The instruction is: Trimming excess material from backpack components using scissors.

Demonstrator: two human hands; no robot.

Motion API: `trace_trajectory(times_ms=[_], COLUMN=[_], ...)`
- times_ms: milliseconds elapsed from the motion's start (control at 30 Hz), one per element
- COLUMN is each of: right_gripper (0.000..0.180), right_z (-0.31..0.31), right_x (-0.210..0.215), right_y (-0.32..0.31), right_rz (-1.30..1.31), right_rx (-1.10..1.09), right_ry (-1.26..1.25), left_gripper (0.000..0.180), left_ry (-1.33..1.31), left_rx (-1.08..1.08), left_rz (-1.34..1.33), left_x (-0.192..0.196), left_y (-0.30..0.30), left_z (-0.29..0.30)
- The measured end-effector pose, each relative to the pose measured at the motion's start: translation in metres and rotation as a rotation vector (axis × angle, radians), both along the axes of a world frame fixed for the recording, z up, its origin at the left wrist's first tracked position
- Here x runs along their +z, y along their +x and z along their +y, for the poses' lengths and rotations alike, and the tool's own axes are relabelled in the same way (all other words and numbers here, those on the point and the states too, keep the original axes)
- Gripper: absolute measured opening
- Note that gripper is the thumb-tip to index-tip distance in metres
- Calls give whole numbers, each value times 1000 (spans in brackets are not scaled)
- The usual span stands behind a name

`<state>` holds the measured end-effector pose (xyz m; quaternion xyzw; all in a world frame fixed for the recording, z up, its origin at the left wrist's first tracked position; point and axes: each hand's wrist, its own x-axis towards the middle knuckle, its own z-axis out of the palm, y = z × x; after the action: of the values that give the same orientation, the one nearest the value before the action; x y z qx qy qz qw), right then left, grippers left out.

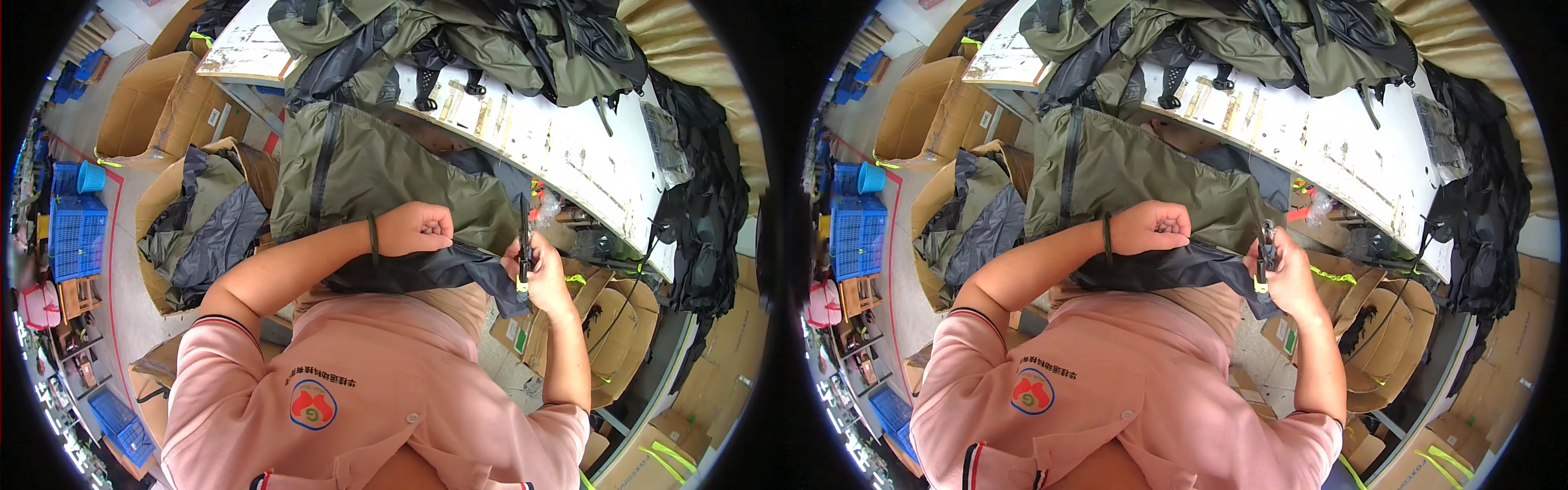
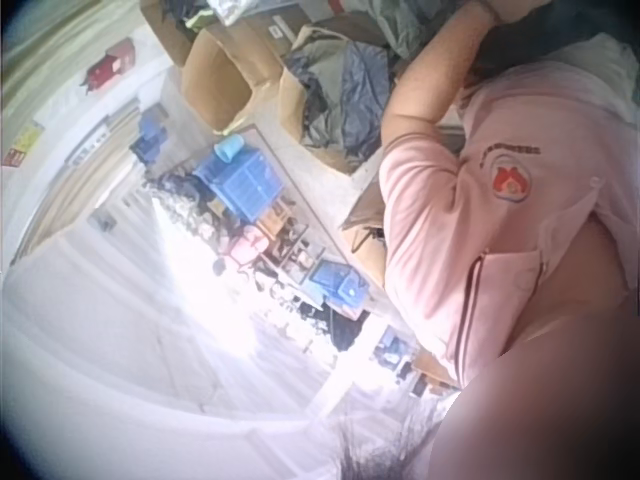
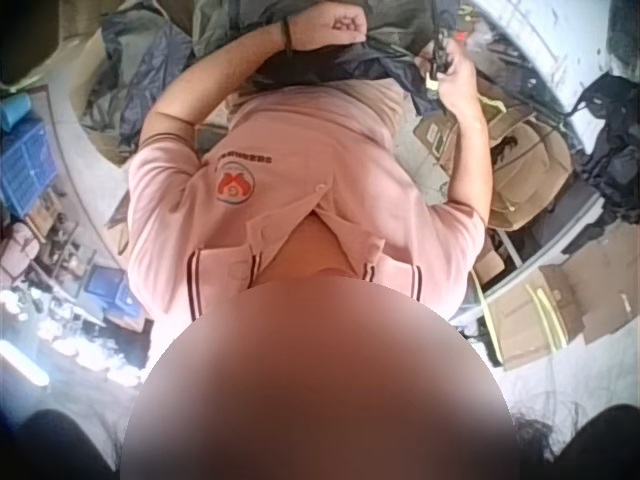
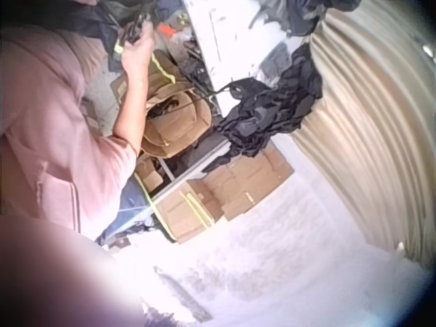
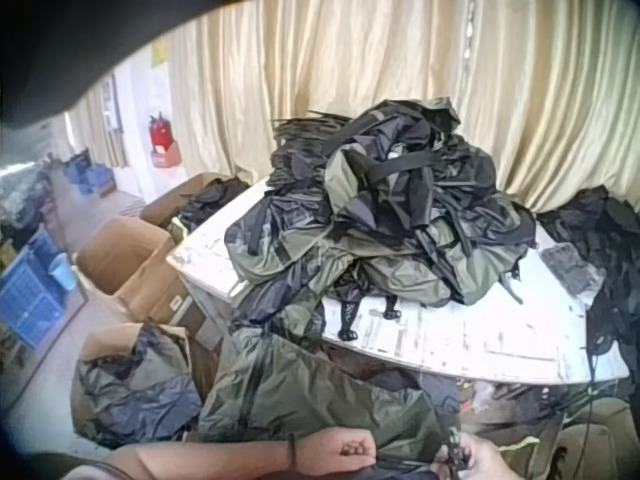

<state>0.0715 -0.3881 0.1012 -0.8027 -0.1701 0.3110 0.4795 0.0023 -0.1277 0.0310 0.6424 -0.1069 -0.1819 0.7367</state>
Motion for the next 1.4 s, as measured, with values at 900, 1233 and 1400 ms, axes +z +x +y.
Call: trace_trajectory(times_ms=[900, 1233, 1400], right_gripper=[23, 25, 25], right_z=[34, 32, 34], right_x=[-24, -46, -24], right_y=[-24, -26, -13], right_rz=[61, 126, -7], right_rx=[387, 306, 244], right_ry=[-158, -166, -85], left_gripper=[39, 39, 59], left_ry=[-412, -607, -140], left_rx=[790, 707, 1128], left_rz=[474, 183, 349], left_x=[-36, 6, 49], left_y=[-154, -142, -222], left_z=[138, 167, 274])
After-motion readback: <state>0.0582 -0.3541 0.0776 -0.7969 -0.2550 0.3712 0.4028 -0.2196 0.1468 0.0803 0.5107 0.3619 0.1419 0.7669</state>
